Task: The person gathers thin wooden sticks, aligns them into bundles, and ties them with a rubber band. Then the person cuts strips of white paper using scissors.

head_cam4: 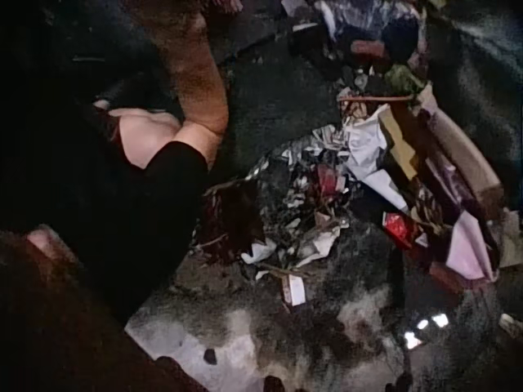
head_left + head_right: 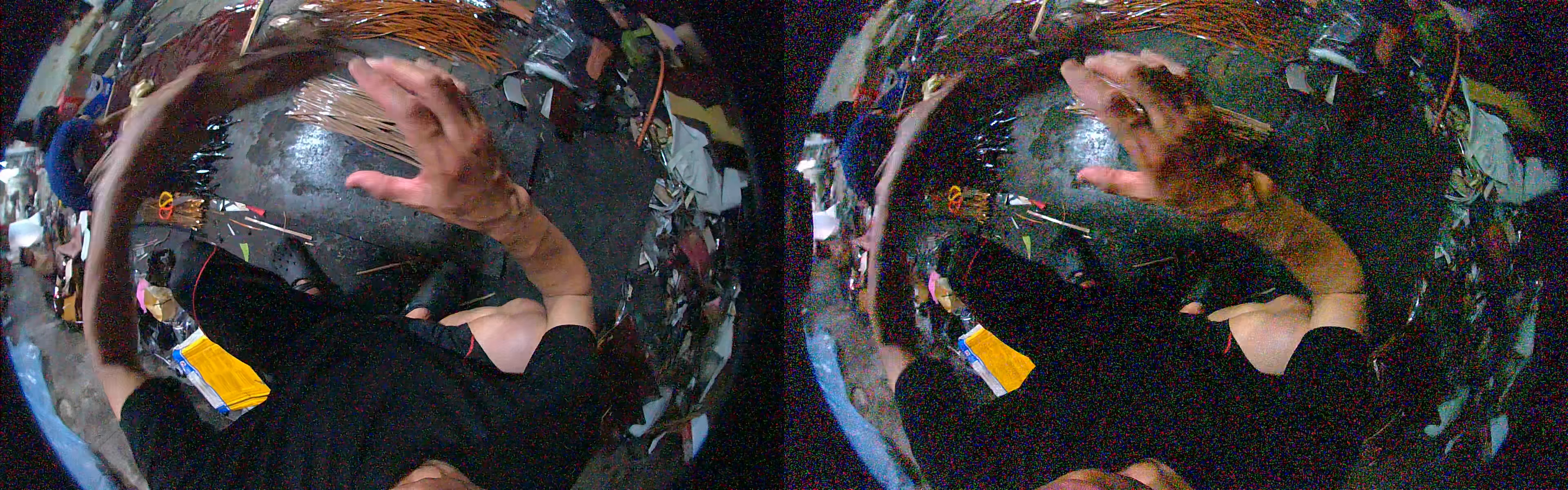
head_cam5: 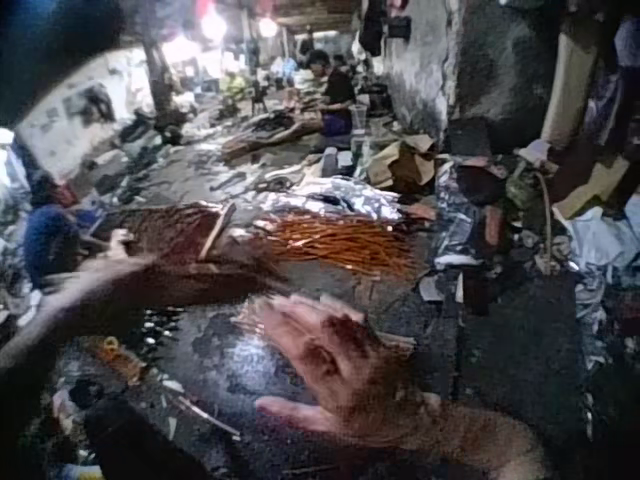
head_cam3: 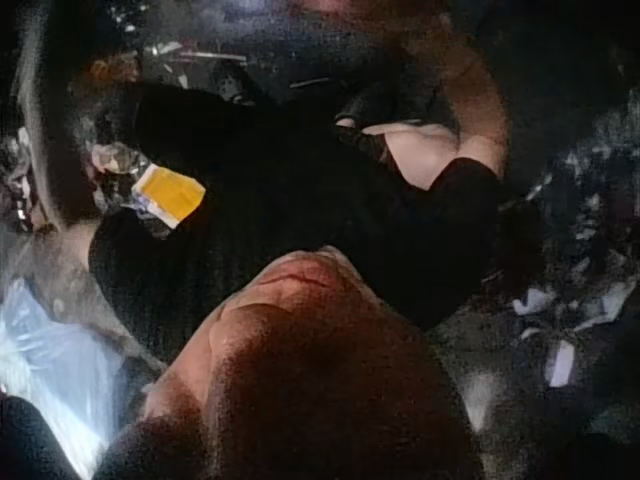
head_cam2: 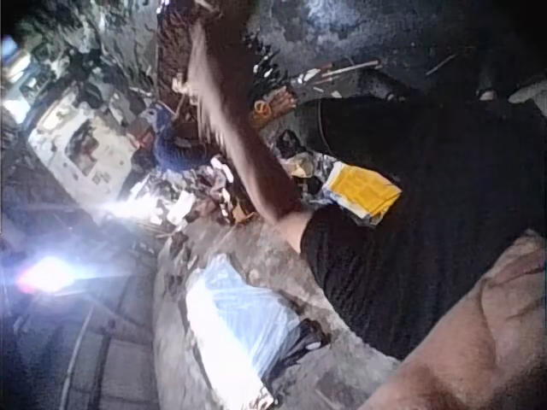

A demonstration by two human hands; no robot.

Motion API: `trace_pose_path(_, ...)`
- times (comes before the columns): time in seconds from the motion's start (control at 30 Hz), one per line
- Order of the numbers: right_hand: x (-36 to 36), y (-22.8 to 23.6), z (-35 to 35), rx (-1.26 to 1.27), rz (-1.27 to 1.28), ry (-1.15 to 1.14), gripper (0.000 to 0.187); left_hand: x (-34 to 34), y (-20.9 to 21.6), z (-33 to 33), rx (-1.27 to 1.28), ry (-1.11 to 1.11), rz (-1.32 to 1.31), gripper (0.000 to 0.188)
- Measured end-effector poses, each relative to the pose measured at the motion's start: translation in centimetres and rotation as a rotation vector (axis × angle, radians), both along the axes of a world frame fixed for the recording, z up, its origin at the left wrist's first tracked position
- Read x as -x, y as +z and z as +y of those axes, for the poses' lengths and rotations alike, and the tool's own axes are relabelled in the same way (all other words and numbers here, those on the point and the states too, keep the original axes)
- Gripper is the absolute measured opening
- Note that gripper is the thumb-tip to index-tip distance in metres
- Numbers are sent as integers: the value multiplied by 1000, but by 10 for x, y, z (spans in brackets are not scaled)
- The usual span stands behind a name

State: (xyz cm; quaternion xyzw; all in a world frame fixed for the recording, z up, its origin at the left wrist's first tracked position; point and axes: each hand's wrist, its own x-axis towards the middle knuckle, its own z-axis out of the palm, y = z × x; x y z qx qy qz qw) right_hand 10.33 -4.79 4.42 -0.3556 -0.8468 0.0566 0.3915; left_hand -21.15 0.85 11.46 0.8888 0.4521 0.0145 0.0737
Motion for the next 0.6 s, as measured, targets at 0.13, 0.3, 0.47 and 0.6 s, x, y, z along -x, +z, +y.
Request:
trace_pose_path(0.13, 10, -32, 5, 105, -236, -133, 99, -101, -59, 13, 124, -296, 68, 34)
trace_pose_path(0.3, -17, -120, 6, 648, -131, 148, 90, -124, -127, 7, 182, -563, -123, 31)
trace_pose_path(0.47, 3, -130, 1, 1008, -49, 135, 70, -109, -148, 11, 258, -545, -21, 42)
trace_pose_path(0.6, 9, -173, 7, 1256, -71, 176, 53, -95, -125, -4, 32, -283, -262, 57)
